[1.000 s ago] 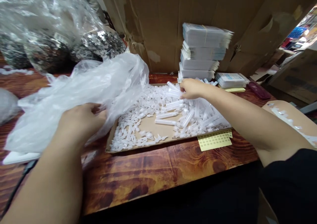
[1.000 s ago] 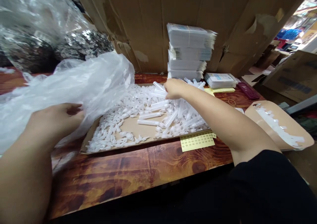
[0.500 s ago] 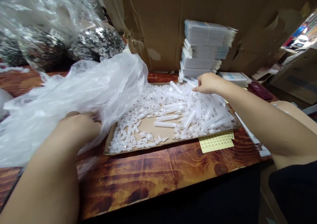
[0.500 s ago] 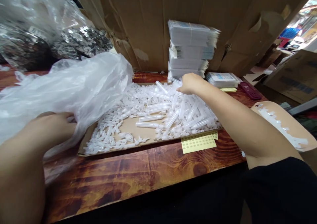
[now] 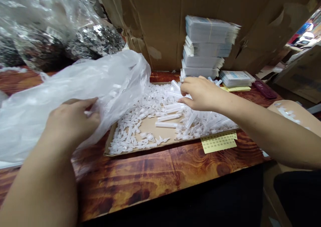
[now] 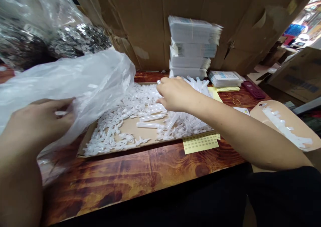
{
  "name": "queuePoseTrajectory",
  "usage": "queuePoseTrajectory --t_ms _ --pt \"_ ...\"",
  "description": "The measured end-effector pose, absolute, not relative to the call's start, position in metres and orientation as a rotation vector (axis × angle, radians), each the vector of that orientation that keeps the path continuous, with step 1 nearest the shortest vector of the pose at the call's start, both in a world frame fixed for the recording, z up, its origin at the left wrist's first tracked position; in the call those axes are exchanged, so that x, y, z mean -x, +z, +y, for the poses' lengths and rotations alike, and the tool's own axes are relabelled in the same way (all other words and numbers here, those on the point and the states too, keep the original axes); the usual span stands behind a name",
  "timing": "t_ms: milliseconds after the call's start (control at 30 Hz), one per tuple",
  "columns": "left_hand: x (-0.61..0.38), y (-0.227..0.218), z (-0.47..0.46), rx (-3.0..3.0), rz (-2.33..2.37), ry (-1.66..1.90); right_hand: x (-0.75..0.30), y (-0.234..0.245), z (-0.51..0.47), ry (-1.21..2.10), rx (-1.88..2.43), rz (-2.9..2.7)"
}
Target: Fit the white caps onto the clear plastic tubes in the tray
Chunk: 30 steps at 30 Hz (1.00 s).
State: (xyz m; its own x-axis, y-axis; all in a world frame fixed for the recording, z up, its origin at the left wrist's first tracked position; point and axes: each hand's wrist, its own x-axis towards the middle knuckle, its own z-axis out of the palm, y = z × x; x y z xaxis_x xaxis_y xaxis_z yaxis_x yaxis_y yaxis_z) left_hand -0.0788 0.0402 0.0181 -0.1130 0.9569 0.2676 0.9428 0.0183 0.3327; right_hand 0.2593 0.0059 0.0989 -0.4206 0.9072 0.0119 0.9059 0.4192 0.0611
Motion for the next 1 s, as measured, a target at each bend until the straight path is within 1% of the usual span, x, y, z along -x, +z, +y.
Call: queuePoseTrajectory --t_ms 67,133,267,367,467,600,700,833,900,1000 --pt "0.061 0.029 0.028 -1.996 2.216 0.856 -0.255 0.097 0.008 -0.040 -1.604 2.714" --pt "0.049 0.032 0.022 -1.870 2.083 1.090 -0.246 0.091 0.010 -0.195 -1.498 2.792" --pt "0.043 0.025 0.020 -1.703 1.593 1.579 -0.215 0.071 0.009 -0.485 -1.245 2.844" --pt "0.037 0.023 0.018 -1.574 1.323 1.756 -0.189 0.056 0.002 -0.594 -1.030 2.838" --pt "0.028 0.027 0.010 -1.460 1.231 1.717 -0.173 0.043 -0.002 -0.506 -0.965 2.905" --pt "0.021 0.031 -0.001 -1.492 1.221 1.650 -0.168 0.031 0.009 -0.343 -1.221 2.951" --pt "0.022 0.028 -0.006 -1.539 1.187 1.579 -0.168 0.022 0.022 -0.379 -1.357 2.900" --pt "0.026 0.021 -0.005 -1.643 1.076 1.401 -0.164 0.008 0.030 -0.454 -1.378 2.878" --pt "0.028 0.017 -0.002 -1.694 1.008 1.336 -0.162 0.001 0.031 -0.425 -1.410 2.917" --pt "0.029 0.014 0.002 -1.662 0.979 1.327 -0.159 -0.004 0.032 -0.295 -1.469 2.942"
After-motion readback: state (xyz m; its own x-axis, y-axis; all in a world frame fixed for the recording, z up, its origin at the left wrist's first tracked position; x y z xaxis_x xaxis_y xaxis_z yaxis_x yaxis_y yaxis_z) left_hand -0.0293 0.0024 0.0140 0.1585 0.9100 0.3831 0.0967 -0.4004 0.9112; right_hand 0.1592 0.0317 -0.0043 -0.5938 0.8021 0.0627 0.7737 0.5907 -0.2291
